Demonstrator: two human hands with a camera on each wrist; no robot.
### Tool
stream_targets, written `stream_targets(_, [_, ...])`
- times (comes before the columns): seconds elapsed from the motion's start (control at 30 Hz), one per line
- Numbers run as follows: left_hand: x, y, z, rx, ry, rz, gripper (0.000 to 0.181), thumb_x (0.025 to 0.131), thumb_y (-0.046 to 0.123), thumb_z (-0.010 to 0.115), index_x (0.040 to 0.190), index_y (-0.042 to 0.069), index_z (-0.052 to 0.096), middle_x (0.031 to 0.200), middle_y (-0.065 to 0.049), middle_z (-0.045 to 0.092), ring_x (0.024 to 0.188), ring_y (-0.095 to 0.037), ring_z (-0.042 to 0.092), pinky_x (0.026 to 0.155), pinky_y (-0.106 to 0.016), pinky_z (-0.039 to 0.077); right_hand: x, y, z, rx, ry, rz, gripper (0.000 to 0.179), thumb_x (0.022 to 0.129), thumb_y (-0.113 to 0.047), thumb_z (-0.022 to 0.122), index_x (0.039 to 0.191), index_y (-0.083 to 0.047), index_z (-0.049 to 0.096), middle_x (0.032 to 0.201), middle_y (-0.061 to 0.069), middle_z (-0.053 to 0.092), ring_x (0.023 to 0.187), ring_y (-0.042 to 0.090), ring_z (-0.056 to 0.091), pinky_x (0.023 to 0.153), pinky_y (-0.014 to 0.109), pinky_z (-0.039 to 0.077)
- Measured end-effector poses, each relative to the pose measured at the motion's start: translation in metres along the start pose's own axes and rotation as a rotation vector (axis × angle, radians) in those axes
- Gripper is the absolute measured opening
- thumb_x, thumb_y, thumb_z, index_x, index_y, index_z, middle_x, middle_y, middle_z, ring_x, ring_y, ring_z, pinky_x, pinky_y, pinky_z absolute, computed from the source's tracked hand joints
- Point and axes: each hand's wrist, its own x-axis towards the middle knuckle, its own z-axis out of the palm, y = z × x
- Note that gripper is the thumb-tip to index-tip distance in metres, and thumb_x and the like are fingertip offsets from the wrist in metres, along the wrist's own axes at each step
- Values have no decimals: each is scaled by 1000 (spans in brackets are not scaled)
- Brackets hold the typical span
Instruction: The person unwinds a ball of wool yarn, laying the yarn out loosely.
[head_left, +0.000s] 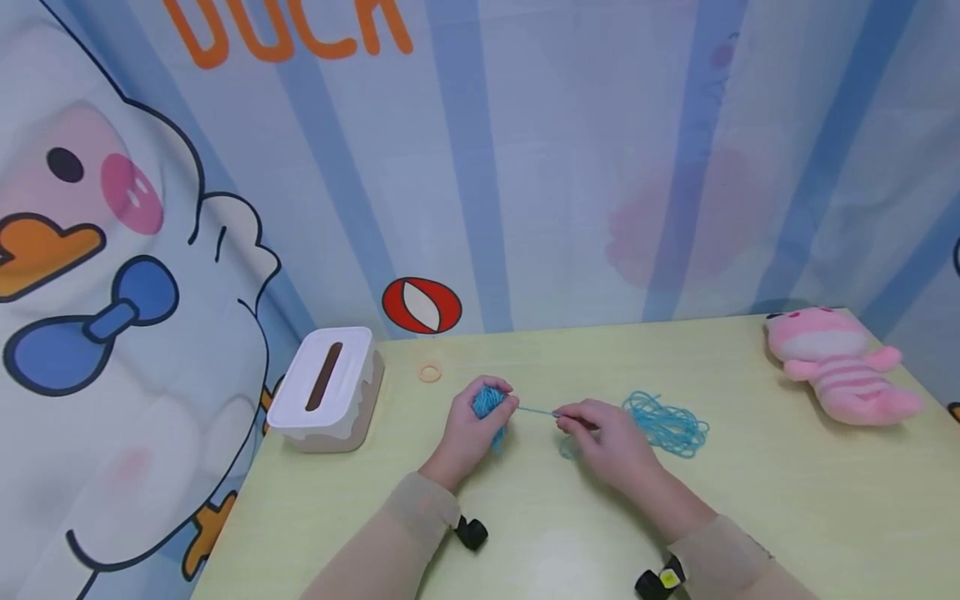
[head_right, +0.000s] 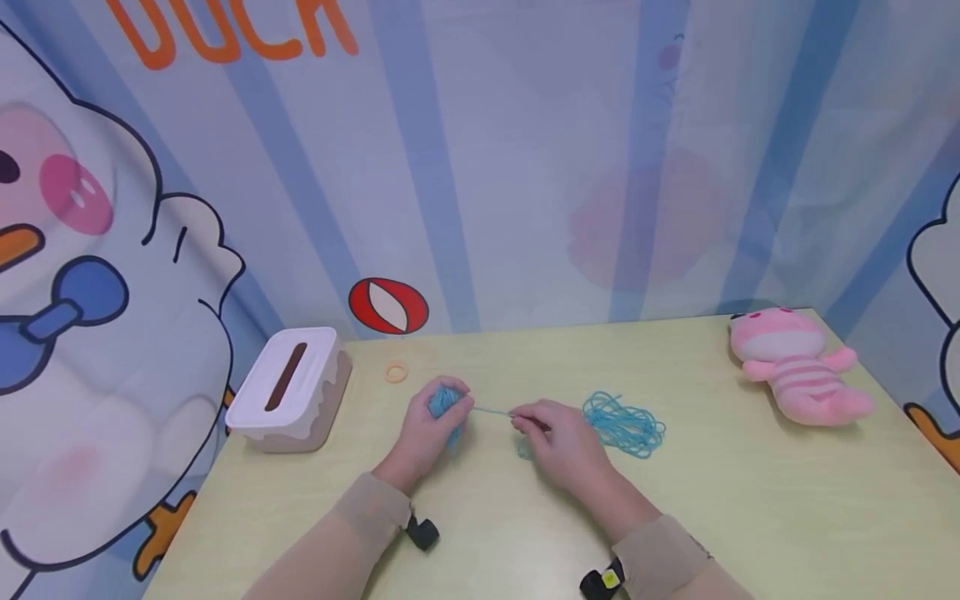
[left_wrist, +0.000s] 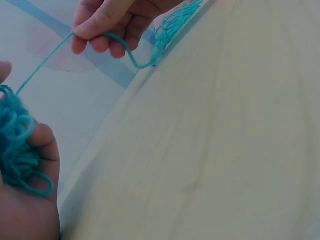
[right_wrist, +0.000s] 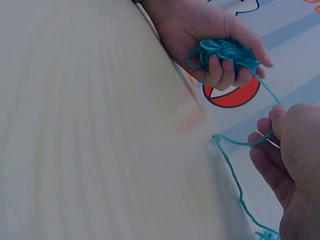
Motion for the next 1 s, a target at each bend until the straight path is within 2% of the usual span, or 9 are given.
stream_targets(0.17, [-2, 5, 0, -11, -21, 37, 22, 108, 15, 67, 129, 14, 63, 116, -11, 64, 103, -22, 62, 95, -34, 54, -5, 12, -17, -19, 78, -30, 14, 104, -12, 76, 116, -12, 85, 104, 0, 83, 97, 22, 80, 80, 32, 63])
stream_targets(0.3, [-2, 6, 1, -77, -60, 28, 23, 108, 7, 64, 130, 6, 58, 117, -17, 66, 101, -19, 69, 97, -31, 60, -8, 22, -31, -19, 159, -46, 13, 104, -11, 77, 114, -10, 84, 99, 0, 83, 90, 21, 80, 76, 26, 62])
stream_targets(0.43, [-1, 4, 1, -136, -91, 3, 22, 110, 14, 66, 128, 5, 59, 121, -26, 70, 92, -18, 78, 91, -30, 66, -11, 31, -46, -52, 207, -31, 14, 103, -11, 78, 115, -11, 84, 98, 0, 84, 88, 20, 81, 77, 18, 60])
stream_targets(0.57, [0, 1, 1, -104, -60, -7, 30, 106, 26, 76, 127, 10, 61, 122, -20, 72, 89, -19, 76, 88, -29, 66, -14, 40, -61, -98, 225, -5, 16, 102, -11, 78, 118, -11, 84, 103, 3, 85, 91, 24, 82, 83, 6, 53])
stream_targets(0.67, [-1, 1, 1, -49, -19, -13, 39, 103, 31, 80, 134, 15, 61, 120, -14, 68, 96, -22, 70, 89, -33, 61, -18, 47, -72, -132, 222, 19, 18, 102, -12, 79, 119, -11, 84, 108, 6, 86, 95, 28, 82, 87, 13, 58])
stream_targets(0.8, [-1, 1, 0, 16, 3, -9, 44, 103, 28, 79, 142, 19, 62, 132, -11, 64, 117, -26, 60, 101, -41, 56, -23, 54, -85, -171, 202, 32, 19, 102, -12, 79, 120, -11, 84, 112, 11, 85, 99, 32, 81, 87, 39, 66])
stream_targets(0.87, [-1, 2, 0, 29, 7, -12, 40, 103, 25, 79, 140, 18, 63, 135, -10, 64, 122, -27, 58, 105, -42, 55, -24, 57, -91, -178, 187, 38, 19, 102, -13, 79, 121, -10, 84, 113, 12, 85, 100, 33, 81, 85, 41, 66])
stream_targets(0.9, [-1, 2, 0, 37, 9, -16, 39, 103, 25, 79, 137, 17, 64, 135, -10, 64, 122, -25, 58, 106, -41, 54, -25, 59, -93, -181, 181, 42, 19, 102, -13, 79, 121, -10, 84, 113, 13, 85, 100, 34, 81, 83, 40, 66])
stream_targets(1.0, [-1, 1, 0, 24, 7, -21, 36, 101, 27, 82, 129, 11, 64, 124, -16, 68, 107, -21, 66, 98, -34, 57, -27, 67, -101, -200, 152, 74, 20, 103, -15, 78, 122, -10, 83, 115, 14, 85, 102, 35, 81, 84, 42, 66])
